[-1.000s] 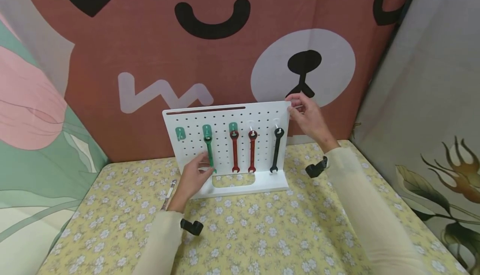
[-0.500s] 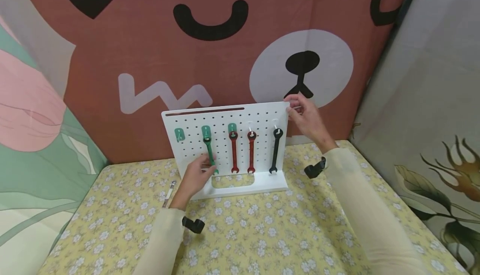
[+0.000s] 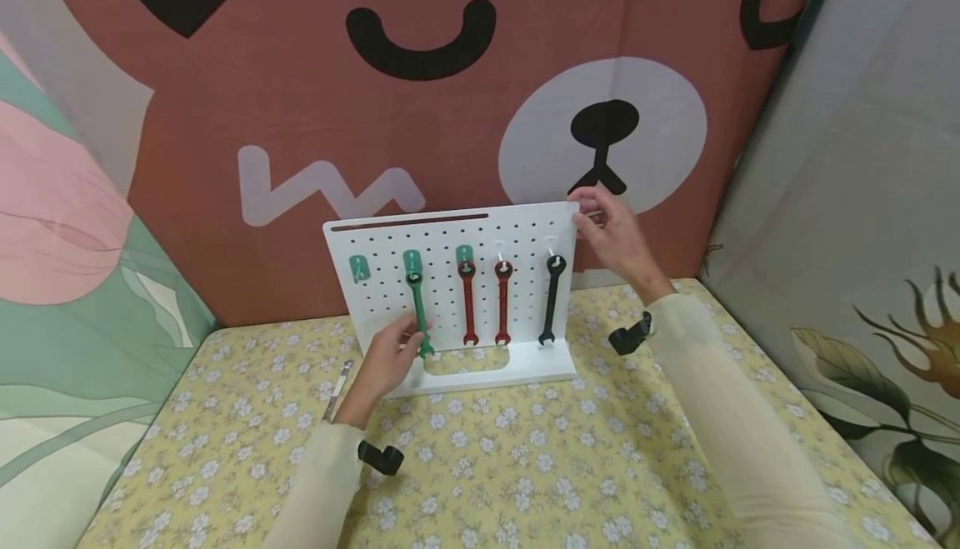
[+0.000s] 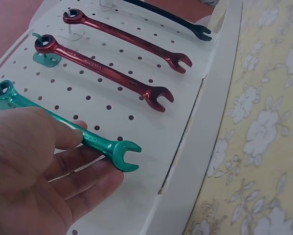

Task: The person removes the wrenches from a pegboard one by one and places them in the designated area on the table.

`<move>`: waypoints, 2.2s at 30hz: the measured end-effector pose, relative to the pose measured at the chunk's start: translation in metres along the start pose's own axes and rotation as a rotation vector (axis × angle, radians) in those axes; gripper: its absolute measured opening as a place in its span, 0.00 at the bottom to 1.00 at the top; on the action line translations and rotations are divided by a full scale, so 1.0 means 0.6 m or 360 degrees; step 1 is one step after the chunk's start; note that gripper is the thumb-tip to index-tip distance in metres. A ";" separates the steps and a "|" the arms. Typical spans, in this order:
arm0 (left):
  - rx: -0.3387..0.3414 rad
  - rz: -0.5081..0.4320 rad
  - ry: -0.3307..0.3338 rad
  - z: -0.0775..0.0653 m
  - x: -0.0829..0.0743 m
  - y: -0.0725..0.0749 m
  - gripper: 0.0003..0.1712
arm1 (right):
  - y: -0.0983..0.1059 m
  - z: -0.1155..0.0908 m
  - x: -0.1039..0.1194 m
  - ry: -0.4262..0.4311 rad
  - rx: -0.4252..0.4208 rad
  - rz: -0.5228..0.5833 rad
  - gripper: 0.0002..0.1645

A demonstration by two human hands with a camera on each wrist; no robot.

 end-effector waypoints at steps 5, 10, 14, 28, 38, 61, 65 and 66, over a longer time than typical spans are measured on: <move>0.0034 -0.0086 0.0025 -0.012 -0.002 -0.001 0.10 | 0.000 0.001 -0.003 -0.0015 0.0012 -0.0004 0.15; 0.0049 -0.0111 0.0033 -0.021 -0.005 -0.001 0.09 | 0.004 -0.002 -0.007 -0.0033 0.0003 -0.0012 0.15; 0.0050 -0.0075 0.0047 -0.026 -0.004 0.004 0.09 | 0.004 -0.003 -0.009 -0.0039 0.0020 -0.0004 0.15; 0.0148 -0.0135 -0.0011 -0.038 -0.002 0.017 0.13 | 0.001 0.004 -0.007 -0.0006 0.0015 0.0010 0.16; 0.0151 -0.0258 -0.0052 -0.048 -0.010 0.018 0.13 | 0.000 0.003 -0.002 0.0007 0.0016 0.0011 0.15; 0.0158 -0.0558 -0.0041 -0.059 -0.034 0.033 0.19 | 0.002 0.000 -0.003 0.0001 0.0009 -0.0019 0.15; 0.0169 -0.0638 -0.0018 -0.062 -0.037 0.036 0.20 | 0.002 -0.001 -0.002 0.0003 0.0014 -0.0017 0.16; 0.0178 -0.0662 -0.0011 -0.063 -0.037 0.036 0.20 | 0.002 -0.001 -0.001 0.0003 0.0015 -0.0015 0.16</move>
Point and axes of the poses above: each hand's wrist, its own z-axis towards the middle knuckle, its own y-axis out of the back of the hand, x = y × z, the point moved 6 cm from there along z, towards the middle knuckle, and after that the axes turned 15 degrees about z, right-handed, at the moved point
